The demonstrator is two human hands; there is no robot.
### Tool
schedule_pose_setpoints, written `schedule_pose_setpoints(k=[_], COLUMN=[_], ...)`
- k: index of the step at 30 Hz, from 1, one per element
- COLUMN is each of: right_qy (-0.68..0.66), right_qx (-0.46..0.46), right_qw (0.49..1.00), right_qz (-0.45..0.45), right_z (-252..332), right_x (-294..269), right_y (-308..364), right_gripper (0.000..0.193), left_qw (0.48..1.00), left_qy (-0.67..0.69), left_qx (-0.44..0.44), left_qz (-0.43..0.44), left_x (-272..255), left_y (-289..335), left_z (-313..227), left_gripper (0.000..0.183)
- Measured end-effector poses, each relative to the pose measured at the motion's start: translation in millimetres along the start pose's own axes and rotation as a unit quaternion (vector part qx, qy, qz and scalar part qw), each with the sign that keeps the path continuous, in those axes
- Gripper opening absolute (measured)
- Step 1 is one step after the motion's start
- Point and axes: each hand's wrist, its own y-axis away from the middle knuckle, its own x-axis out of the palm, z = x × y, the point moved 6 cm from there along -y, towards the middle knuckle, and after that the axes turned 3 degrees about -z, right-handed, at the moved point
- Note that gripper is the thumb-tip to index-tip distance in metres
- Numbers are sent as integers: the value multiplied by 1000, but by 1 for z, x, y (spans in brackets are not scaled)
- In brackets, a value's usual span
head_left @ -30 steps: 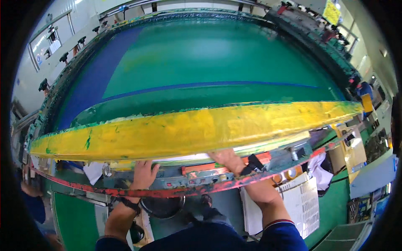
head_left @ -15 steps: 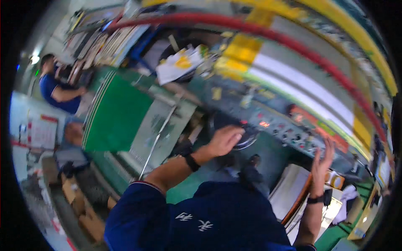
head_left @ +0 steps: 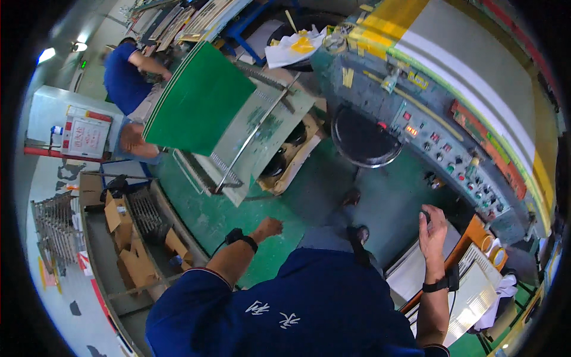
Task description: Operating a screen printing machine to print on metal sheets and organizing panels on drying racks.
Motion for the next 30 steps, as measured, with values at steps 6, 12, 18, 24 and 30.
schedule_pose_setpoints(k=[6,12,18,24,30], right_qy=[-46,-64,-76,-121,-131], right_qx=[62,105,81,49,10], right_qw=[996,985,980,963,934], right_qz=[51,123,167,236,334], right_z=[-38,-44,-21,24,1], right_x=[26,70,145,269,495], right_y=[83,125,125,106,51], right_gripper=[17,18,20,22,25], left_qw=[899,919,877,840,763], left_qy=[413,362,396,339,238], left_qx=[-84,-129,-146,-135,-99], left_qz=[-117,-87,-231,-402,-592], left_x=[-38,-17,-14,-69,-78], left_y=[61,107,123,111,63], left_z=[-88,-69,21,109,175], left_gripper=[21,30,26,20,14])
